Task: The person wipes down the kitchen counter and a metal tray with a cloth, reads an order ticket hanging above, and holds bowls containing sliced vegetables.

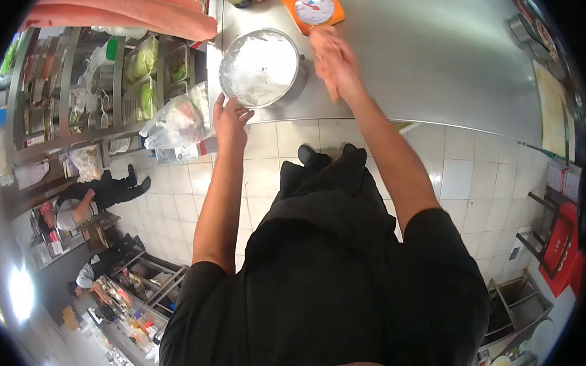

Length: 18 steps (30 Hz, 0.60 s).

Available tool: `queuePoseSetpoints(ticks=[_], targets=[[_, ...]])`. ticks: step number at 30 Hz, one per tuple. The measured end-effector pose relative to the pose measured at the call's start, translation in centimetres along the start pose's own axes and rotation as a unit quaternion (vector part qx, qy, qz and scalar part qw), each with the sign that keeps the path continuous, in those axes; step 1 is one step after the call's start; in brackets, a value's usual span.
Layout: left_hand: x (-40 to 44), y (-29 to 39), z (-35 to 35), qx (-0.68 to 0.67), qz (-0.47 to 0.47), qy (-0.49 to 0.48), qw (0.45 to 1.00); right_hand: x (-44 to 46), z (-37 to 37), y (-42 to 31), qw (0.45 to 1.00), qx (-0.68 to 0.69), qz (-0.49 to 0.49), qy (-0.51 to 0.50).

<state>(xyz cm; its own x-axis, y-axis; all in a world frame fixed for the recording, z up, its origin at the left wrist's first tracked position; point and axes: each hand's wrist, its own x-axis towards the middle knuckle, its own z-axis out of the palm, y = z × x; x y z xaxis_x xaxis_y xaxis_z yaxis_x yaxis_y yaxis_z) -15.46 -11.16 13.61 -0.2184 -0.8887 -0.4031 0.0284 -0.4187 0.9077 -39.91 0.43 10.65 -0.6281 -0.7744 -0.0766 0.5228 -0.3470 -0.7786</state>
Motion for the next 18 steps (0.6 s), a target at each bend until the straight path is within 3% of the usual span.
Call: queuePoseSetpoints(ticks=[3,6,8,10,11,14,17,18], targets=[[1.7,0.2,-0.3,0.036,0.005,-0.01,0.999,4.9,-0.2,1.3,0.998,-0.004,0.022,-0.062],[1.6,0.4,0.0,0.047,0.013,0.009,0.999,1.5,3.0,2.5,0.999,-0.033,0.035,-0.001],[1.5,0.5,0.3,0.046,0.019,0.015,0.999,-1.7,3.5,5.2,0.997,0.075,-0.001,0.008],[1.1,0.7,0.0,0.048,0.017,0.013,0.999,-5.3,1.1,12.3,0.994,0.079,-0.043,-0.06],[0.7,0.7,-0.1,0.041,0.014,0.005,0.999,-7.5,-0.2,13.7,0.993,-0.037,-0.047,-0.104],[-0.1,0.4,-0.7,0.03,0.005,-0.005,1.0,-11.1,0.4,11.5,0.995,0.017,0.081,-0.056],[0.0,-0.3,-1.0,0.032,0.005,0.01,0.999,-7.7,1.1,6.8,0.996,0.014,-0.001,0.083],[0.0,-0.2,-0.8,0.026,0.004,0.018,0.999,-6.8,1.4,5.3,0.996,0.068,0.02,0.053]])
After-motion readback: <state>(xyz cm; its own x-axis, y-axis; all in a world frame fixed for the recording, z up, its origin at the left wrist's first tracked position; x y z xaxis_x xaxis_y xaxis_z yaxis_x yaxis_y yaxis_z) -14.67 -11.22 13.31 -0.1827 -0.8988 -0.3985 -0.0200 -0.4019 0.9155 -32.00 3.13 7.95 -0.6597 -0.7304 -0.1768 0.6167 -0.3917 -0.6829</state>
